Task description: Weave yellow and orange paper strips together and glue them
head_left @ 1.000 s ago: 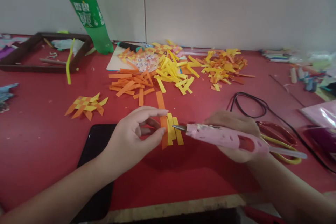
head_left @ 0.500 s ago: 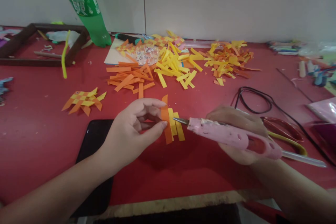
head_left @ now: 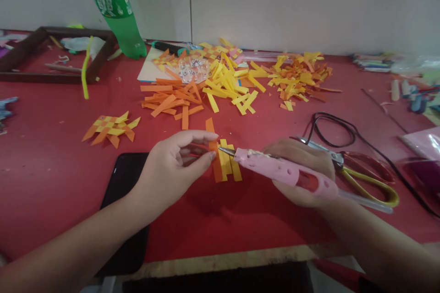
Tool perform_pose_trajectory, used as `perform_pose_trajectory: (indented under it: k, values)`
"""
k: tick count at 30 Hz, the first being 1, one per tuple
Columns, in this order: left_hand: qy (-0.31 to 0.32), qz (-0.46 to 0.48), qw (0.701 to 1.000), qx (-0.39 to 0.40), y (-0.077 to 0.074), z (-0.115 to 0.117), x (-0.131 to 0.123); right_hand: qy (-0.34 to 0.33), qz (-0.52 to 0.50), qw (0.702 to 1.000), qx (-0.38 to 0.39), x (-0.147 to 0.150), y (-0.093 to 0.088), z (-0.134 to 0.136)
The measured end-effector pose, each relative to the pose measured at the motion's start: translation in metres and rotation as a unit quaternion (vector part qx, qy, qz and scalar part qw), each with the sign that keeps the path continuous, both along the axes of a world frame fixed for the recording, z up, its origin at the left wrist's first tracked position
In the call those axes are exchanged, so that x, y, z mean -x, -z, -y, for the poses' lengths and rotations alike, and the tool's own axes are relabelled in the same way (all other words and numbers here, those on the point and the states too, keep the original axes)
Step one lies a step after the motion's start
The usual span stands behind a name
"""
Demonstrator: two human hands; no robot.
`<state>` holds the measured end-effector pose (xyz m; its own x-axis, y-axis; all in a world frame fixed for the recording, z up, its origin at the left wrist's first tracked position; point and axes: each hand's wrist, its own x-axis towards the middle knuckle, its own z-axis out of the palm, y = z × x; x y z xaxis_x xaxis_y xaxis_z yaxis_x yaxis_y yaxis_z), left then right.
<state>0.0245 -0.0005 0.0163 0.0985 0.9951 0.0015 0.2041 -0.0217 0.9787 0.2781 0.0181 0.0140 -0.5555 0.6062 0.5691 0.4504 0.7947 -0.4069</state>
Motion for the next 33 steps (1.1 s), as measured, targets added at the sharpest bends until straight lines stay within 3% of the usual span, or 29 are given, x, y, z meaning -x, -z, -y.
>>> perform_pose_trajectory:
  k: [14,25,33]
  values:
    - [0.007,-0.026,1.000,-0.010,0.0014,0.0049,-0.0034,0.013,0.026,1.000,0.005,0.0025,0.0030,0.0033]
    - [0.038,-0.140,0.980,-0.137,-0.0010,0.0081,-0.0006,0.028,0.021,0.999,-0.002,0.0031,0.0035,0.0058]
    - [0.041,-0.153,0.976,-0.152,-0.0011,0.0089,-0.0008,0.030,0.027,0.998,-0.049,0.0020,0.0033,0.0061]
